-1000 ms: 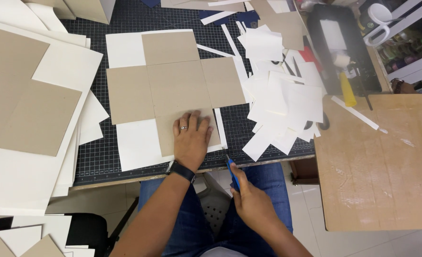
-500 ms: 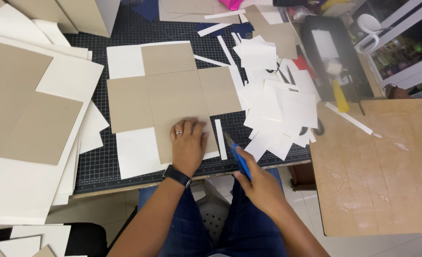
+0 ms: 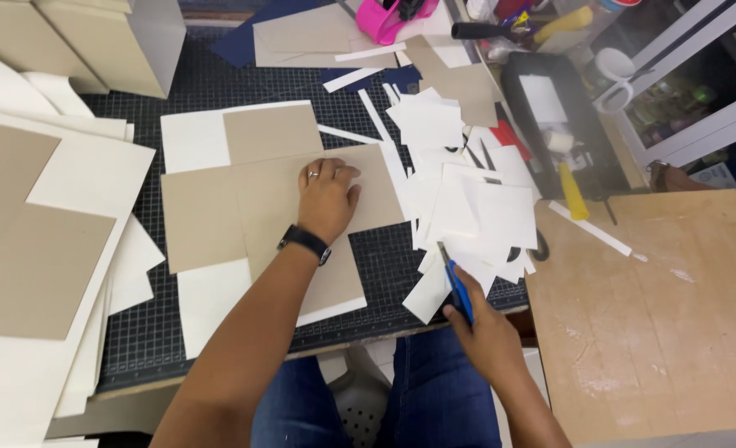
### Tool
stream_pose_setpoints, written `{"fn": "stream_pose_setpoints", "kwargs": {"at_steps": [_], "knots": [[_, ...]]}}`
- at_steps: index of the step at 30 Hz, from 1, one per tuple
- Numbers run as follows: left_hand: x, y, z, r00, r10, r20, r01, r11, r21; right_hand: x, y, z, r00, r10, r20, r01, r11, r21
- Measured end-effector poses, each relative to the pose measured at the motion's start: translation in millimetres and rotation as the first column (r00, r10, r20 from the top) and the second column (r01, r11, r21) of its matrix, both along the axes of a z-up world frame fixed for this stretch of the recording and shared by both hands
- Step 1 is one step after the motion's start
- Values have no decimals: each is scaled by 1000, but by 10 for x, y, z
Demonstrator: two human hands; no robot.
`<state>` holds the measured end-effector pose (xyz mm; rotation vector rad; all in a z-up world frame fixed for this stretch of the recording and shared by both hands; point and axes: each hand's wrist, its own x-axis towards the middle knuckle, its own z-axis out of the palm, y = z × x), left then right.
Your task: Cutting out cross-shaped templates from cardboard sheets using a utility knife
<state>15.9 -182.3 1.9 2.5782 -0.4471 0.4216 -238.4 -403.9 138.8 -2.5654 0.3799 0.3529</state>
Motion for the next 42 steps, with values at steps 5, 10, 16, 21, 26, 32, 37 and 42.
{"fn": "stream_pose_setpoints", "kwargs": {"at_steps": [5,10,16,21,26,32,37,42], "knots": [[516,-204,-214,997,60,-54,-57,997,53,31,79,66,993,70,-97,-63,996,66],[505,-125,-185,997,78,4,-78,990,119,72,-60,41,984,-44,-174,51,998,41],[218,39,-129,995,51,83,-66,979,193,421,147,307,993,-33,-117,48,991,127],[68,112,-181,999,36,31,-41,982,185,1092,299,237,994,87,69,-100,973,206],[-169,65,103,1000,11,-26,-8,995,98,1979,347,-174,975,184,120,-212,936,282],[-423,81,193,993,-36,-114,34,999,-13,2282,-12,-231,996,65,67,-75,982,173],[-439,-204,130,995,-85,-55,83,996,-36,1829,61,49,988,-90,125,65,979,191],[-476,-419,-191,996,33,88,-43,992,120,1419,448,81,988,24,153,-69,954,291]]}}
